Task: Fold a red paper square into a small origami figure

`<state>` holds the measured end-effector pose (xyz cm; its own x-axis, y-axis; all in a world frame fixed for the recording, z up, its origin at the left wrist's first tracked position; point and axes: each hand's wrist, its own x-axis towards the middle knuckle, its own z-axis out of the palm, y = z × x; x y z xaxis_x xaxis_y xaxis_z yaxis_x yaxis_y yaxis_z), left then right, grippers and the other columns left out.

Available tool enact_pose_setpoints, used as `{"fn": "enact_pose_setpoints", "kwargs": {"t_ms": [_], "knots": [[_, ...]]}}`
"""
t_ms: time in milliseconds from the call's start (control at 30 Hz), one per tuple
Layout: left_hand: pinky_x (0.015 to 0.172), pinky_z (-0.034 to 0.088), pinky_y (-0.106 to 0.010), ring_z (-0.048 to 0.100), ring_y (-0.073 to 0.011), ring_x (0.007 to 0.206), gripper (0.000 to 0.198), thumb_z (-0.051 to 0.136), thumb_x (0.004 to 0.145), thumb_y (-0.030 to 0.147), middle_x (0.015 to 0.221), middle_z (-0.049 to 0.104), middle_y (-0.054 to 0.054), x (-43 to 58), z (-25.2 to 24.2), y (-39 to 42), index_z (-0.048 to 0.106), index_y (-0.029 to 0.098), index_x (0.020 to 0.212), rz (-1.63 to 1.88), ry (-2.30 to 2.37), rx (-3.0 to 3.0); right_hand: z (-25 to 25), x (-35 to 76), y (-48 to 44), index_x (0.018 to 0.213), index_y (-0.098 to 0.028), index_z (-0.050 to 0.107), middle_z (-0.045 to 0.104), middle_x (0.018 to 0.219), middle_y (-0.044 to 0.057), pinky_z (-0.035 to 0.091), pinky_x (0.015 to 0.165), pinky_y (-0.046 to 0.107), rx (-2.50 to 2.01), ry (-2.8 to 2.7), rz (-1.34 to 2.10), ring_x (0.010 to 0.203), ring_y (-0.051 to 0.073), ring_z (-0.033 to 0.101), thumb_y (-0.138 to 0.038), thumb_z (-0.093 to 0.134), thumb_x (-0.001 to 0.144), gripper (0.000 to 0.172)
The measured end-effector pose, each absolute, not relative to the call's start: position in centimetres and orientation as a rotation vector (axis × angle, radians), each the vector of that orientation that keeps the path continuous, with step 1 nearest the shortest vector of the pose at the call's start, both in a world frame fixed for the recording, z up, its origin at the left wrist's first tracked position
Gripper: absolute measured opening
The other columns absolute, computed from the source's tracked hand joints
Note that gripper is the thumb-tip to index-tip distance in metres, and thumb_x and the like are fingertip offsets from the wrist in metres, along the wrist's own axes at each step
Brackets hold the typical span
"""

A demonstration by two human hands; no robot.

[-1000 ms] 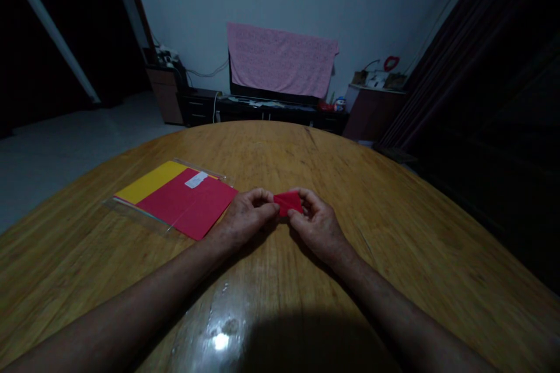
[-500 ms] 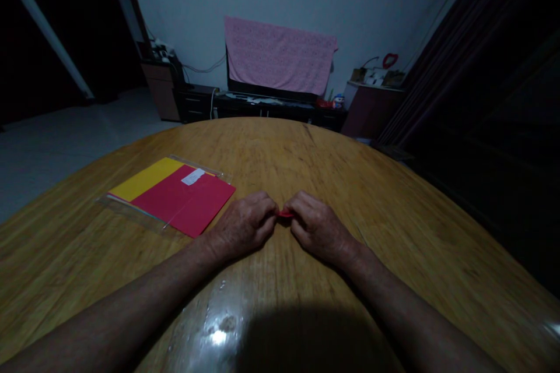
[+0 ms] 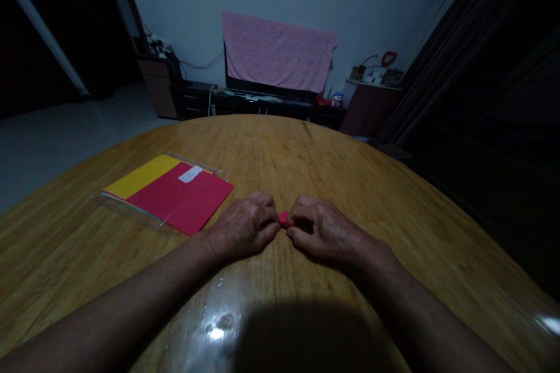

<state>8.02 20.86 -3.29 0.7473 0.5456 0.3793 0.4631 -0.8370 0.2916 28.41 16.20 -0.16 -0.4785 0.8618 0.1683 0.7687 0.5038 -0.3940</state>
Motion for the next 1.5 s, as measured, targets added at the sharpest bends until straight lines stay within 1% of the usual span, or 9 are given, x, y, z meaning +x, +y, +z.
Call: {"fn": "enact_pose_setpoints", "kwargs": {"t_ms": [167,300,433,567,733,1133,1300,1400,1500], "knots": [[0.071,0.046,-0.03,0.058,-0.0184,0.081,0.029,0.045,0.094,0.03,0.084,0.06,-0.007,8.1,-2.4,21.2,0.067,0.014,0.081,0.525,0.849,2.731,-0.3,28.7,16.6,0.078,-0.018,0.065,0.057,0.074,0.002,0.034,0.059,0.027,-1.389,-2.366,0.402,0.065,0.012,0.05,-0.027,0.051,0.09,0.02],[0.071,0.044,-0.03,0.057,-0.0179,0.08,0.033,0.04,0.096,0.031,0.081,0.059,-0.006,8.3,-1.7,21.4,0.066,0.015,0.084,0.447,0.898,2.733,-0.5,28.8,17.0,0.079,-0.019,0.069,0.06,0.072,0.002,0.035,0.061,0.027,-1.38,-2.324,0.498,0.065,0.012,0.051,-0.026,0.05,0.092,0.025],[0.069,0.043,-0.029,0.057,-0.0167,0.076,0.033,0.04,0.095,0.03,0.078,0.059,-0.005,8.5,-1.6,21.5,0.066,0.016,0.082,0.442,0.939,2.698,-0.7,28.9,17.4,0.078,-0.018,0.071,0.061,0.069,0.001,0.034,0.058,0.026,-1.439,-2.255,0.598,0.062,0.011,0.05,-0.026,0.052,0.089,0.023],[0.064,0.042,-0.028,0.058,-0.0154,0.069,0.029,0.046,0.09,0.03,0.075,0.062,-0.005,8.7,-1.7,21.6,0.067,0.016,0.076,0.485,1.001,2.543,-0.8,28.8,17.7,0.074,-0.017,0.069,0.055,0.06,-0.002,0.031,0.052,0.025,-1.585,-2.142,0.68,0.055,0.01,0.045,-0.028,0.057,0.084,0.02],[0.061,0.041,-0.027,0.06,-0.0157,0.067,0.026,0.05,0.086,0.032,0.075,0.067,-0.005,8.8,-1.8,21.7,0.069,0.016,0.075,0.487,1.07,2.458,-0.7,28.5,17.9,0.069,-0.017,0.066,0.05,0.057,-0.003,0.03,0.051,0.024,-1.634,-2.093,0.707,0.054,0.009,0.042,-0.027,0.059,0.081,0.017],[0.059,0.038,-0.027,0.06,-0.0173,0.067,0.028,0.051,0.084,0.035,0.069,0.066,-0.006,9.0,-1.3,21.5,0.069,0.017,0.073,0.436,1.188,2.415,-0.9,28.1,18.0,0.07,-0.018,0.064,0.057,0.058,-0.002,0.032,0.05,0.023,-1.692,-2.068,0.663,0.052,0.01,0.047,-0.022,0.062,0.077,0.009],[0.051,0.037,-0.024,0.057,-0.0141,0.058,0.026,0.054,0.082,0.037,0.064,0.064,-0.003,8.4,-1.4,21.9,0.069,0.017,0.076,0.413,1.182,2.159,-0.7,27.7,18.0,0.069,-0.018,0.064,0.059,0.058,0.0,0.033,0.048,0.023,-1.742,-2.008,0.699,0.05,0.01,0.048,-0.017,0.061,0.074,0.006],[0.043,0.034,-0.023,0.049,-0.0113,0.046,0.028,0.054,0.082,0.04,0.055,0.059,-0.001,7.9,-2.1,22.3,0.065,0.017,0.071,0.492,1.188,1.844,-0.7,27.6,18.0,0.067,-0.018,0.063,0.059,0.059,0.0,0.033,0.047,0.023,-1.745,-1.984,0.72,0.05,0.01,0.048,-0.015,0.059,0.073,0.008],[0.039,0.033,-0.022,0.046,-0.0102,0.042,0.026,0.057,0.081,0.04,0.053,0.056,0.0,7.6,-2.6,22.6,0.063,0.017,0.069,0.539,1.175,1.701,-0.7,27.6,17.9,0.067,-0.018,0.063,0.059,0.058,0.0,0.032,0.046,0.023,-1.74,-1.968,0.737,0.049,0.01,0.047,-0.017,0.058,0.075,0.009]]}}
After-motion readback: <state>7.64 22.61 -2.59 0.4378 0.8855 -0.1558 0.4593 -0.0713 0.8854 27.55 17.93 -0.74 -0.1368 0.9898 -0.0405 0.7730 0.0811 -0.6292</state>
